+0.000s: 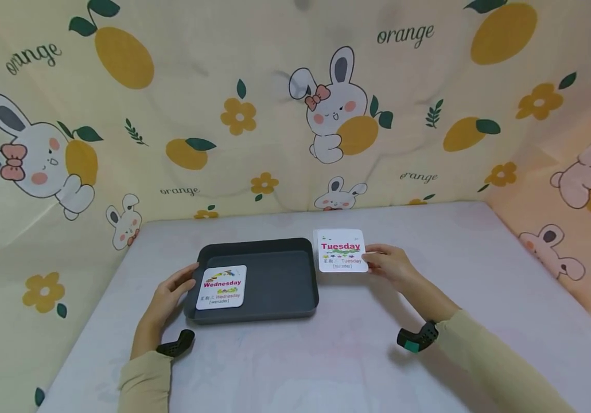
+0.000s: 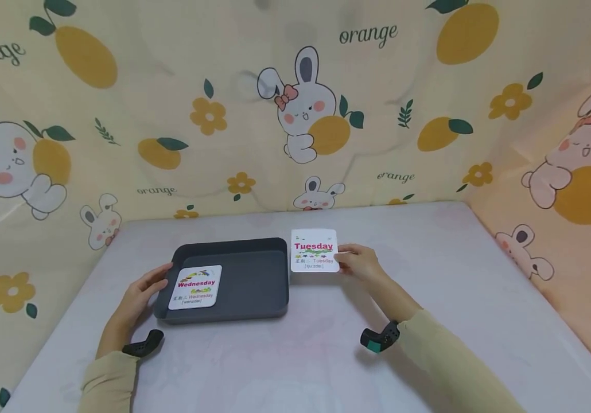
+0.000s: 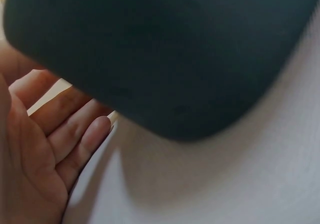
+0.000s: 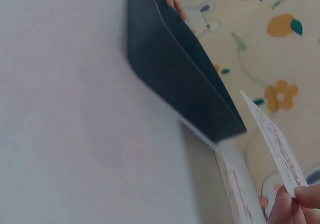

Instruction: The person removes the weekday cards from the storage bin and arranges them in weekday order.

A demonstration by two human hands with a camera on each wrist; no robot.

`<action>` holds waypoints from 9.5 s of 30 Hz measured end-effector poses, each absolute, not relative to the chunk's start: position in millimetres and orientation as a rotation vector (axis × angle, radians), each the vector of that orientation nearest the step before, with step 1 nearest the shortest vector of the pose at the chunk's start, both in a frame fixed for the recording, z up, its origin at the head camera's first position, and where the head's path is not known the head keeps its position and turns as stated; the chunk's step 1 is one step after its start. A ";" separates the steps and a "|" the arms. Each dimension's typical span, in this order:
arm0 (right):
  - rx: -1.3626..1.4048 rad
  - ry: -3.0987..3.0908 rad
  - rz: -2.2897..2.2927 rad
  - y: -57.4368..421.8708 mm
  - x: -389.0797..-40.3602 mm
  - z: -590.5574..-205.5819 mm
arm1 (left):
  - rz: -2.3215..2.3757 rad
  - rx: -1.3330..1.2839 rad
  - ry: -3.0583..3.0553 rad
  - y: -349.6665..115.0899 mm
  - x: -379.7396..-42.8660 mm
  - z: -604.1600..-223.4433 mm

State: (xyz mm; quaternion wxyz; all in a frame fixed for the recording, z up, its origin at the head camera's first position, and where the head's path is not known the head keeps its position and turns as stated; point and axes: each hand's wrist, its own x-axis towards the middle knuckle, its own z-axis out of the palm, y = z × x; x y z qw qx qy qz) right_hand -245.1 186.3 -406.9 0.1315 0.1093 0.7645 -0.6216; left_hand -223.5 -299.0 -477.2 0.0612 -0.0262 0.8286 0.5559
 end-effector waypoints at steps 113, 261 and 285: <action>0.706 2.459 -1.493 275.3 -300.0 -444.3 | 1.677 -0.088 2.511 -299.9 -225.3 -479.7; 0.307 2.105 -1.783 -61.7 -239.1 -448.6 | 1.676 -0.061 2.545 -299.1 -224.0 -477.7; 0.323 1.995 -1.863 -57.4 -237.5 -442.8 | 1.698 -0.081 2.506 -297.9 -223.1 -475.5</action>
